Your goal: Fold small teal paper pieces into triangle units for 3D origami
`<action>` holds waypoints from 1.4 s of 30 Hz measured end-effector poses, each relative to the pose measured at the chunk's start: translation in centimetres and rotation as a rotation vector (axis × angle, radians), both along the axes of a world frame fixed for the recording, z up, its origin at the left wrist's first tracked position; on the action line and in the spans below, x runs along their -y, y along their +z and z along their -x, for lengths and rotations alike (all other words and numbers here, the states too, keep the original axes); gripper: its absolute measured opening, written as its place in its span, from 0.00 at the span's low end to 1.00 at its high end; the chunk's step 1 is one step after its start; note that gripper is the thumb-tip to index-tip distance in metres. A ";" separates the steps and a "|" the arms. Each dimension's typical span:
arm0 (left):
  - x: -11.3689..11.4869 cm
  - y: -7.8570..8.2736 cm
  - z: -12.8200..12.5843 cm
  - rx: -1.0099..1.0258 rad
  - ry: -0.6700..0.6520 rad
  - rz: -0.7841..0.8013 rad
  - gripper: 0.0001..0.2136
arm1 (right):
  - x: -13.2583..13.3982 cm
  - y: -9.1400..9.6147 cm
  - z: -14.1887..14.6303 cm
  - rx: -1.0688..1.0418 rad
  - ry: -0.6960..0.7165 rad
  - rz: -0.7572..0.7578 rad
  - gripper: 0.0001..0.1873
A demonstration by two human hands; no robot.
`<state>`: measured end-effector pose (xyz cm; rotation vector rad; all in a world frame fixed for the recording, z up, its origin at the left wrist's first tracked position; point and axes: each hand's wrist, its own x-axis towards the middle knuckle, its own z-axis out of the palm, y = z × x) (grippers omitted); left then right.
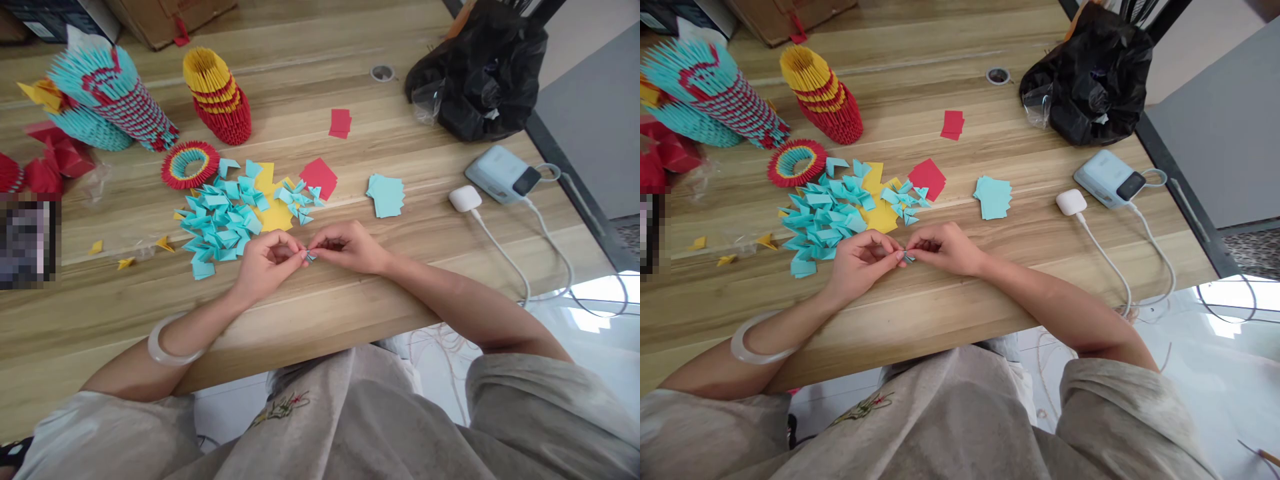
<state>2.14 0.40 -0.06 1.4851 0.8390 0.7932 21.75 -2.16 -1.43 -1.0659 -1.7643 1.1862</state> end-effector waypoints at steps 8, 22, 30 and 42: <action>-0.1 -0.1 0.0 -0.031 0.017 -0.057 0.10 | 0.0 -0.2 -0.1 -0.003 0.003 -0.029 0.11; -0.1 -0.2 0.0 -0.059 0.014 -0.049 0.10 | -0.1 -0.3 -0.1 -0.061 -0.003 0.000 0.12; 0.0 -0.4 0.0 -0.112 -0.007 -0.104 0.09 | -0.1 -0.4 -0.1 -0.047 -0.016 0.030 0.12; 0.0 -1.0 0.5 -0.214 -0.083 -0.286 0.04 | -0.1 -0.2 -0.1 0.014 0.010 -0.020 0.12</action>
